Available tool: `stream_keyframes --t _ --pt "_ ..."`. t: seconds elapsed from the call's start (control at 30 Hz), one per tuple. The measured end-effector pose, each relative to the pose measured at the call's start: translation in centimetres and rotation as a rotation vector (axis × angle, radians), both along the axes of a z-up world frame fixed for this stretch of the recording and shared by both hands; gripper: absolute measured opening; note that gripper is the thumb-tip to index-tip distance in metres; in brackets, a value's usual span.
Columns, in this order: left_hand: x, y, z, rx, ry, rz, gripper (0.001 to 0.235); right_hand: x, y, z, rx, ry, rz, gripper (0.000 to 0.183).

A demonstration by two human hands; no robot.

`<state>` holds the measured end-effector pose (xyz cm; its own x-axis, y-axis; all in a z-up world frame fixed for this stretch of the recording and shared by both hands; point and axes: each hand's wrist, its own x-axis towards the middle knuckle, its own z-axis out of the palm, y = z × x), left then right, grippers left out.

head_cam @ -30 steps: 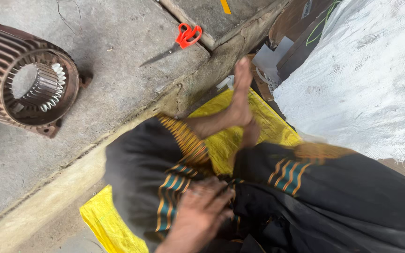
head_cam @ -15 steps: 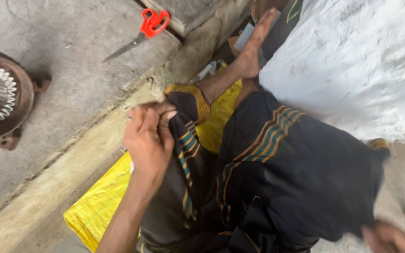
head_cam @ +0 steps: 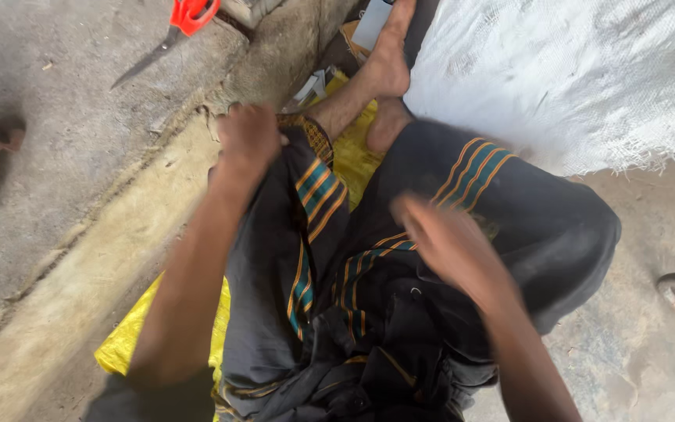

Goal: The person prepares white insulation strips by folding and cutting them, then inserts these strips into the slots of an electric motor stator.

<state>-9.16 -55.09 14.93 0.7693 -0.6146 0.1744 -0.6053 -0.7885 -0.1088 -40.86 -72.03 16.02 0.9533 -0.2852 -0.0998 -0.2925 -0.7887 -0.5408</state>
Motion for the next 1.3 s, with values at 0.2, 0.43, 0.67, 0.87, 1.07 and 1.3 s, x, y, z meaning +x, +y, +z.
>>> stream_keyframes --t 0.2,0.43,0.67,0.87,1.07,1.3 --pt "0.5 -6.7 3.0 -0.152 0.06 -0.047 0.017 14.8 -1.7 -15.0 -0.48 0.374 0.152 0.014" --pt "-13.3 -0.8 -3.7 -0.943 0.401 -0.218 0.022 8.2 0.5 -2.0 -0.015 -0.828 -0.324 0.037" --pt "-25.3 11.0 -2.7 -0.809 0.917 0.284 0.043 4.1 12.1 -4.8 0.527 -0.465 0.101 0.052" --pt "-26.3 12.0 0.9 -0.534 0.281 -0.168 0.038 -3.3 13.4 -16.3 0.856 -0.156 0.365 0.081" --pt "-16.8 2.8 -8.1 0.268 -0.097 -0.117 0.062 -1.1 13.5 -17.9 0.653 0.005 0.525 0.096" --pt "-21.6 14.9 -9.9 0.145 0.505 -0.236 0.017 -4.0 8.9 -0.9 0.111 0.508 0.607 0.037"
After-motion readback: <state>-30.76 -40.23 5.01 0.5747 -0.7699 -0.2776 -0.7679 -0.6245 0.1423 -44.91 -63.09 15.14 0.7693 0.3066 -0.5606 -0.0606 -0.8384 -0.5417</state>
